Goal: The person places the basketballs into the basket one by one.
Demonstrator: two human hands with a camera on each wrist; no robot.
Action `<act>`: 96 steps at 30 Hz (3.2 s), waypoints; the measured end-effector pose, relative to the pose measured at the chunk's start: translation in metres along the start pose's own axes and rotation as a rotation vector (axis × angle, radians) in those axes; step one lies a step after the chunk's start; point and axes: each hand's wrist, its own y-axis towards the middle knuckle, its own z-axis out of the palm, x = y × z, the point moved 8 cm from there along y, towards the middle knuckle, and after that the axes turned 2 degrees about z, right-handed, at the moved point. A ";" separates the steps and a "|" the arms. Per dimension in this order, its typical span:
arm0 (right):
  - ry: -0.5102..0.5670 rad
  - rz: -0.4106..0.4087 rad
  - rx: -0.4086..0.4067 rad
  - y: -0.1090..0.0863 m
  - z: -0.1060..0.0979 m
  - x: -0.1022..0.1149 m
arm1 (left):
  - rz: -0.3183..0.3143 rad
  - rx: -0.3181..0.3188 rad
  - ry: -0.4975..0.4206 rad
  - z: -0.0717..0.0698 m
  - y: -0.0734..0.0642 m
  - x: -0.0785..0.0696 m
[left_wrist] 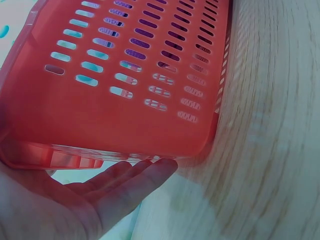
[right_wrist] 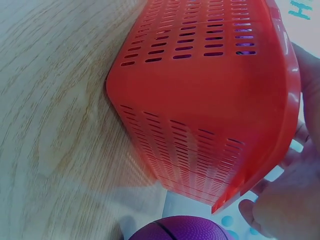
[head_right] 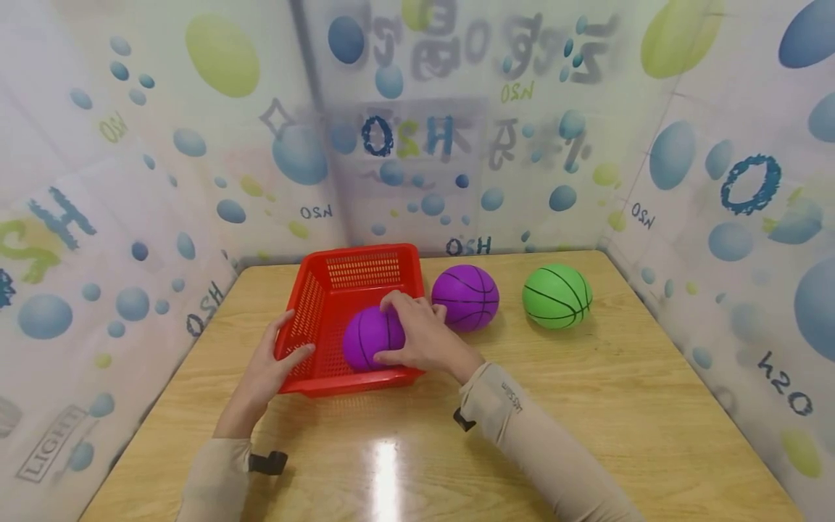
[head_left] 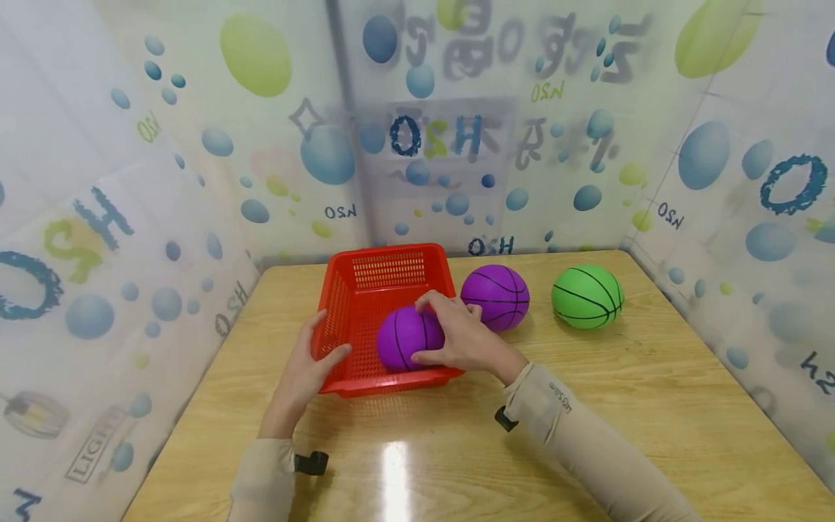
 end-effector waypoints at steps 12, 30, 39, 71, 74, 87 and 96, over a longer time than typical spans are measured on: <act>0.012 0.013 -0.028 -0.005 -0.011 0.001 | -0.008 0.007 -0.006 0.000 0.001 0.001; 0.186 0.069 -0.352 -0.022 -0.097 -0.015 | -0.019 0.012 -0.028 0.002 0.001 0.002; 0.414 0.130 -0.494 -0.040 -0.143 -0.040 | -0.023 0.013 -0.021 0.002 0.001 0.002; 0.555 0.370 -0.523 -0.027 -0.121 -0.131 | -0.019 0.004 -0.016 0.001 0.002 0.004; 0.545 0.399 -0.505 -0.025 -0.113 -0.139 | -0.018 0.003 -0.011 0.001 0.001 0.004; 0.471 0.436 -0.511 -0.019 -0.093 -0.154 | -0.014 0.002 -0.013 0.001 0.000 0.003; 0.418 0.492 -0.469 -0.018 -0.072 -0.164 | -0.023 0.008 -0.025 0.003 -0.001 0.004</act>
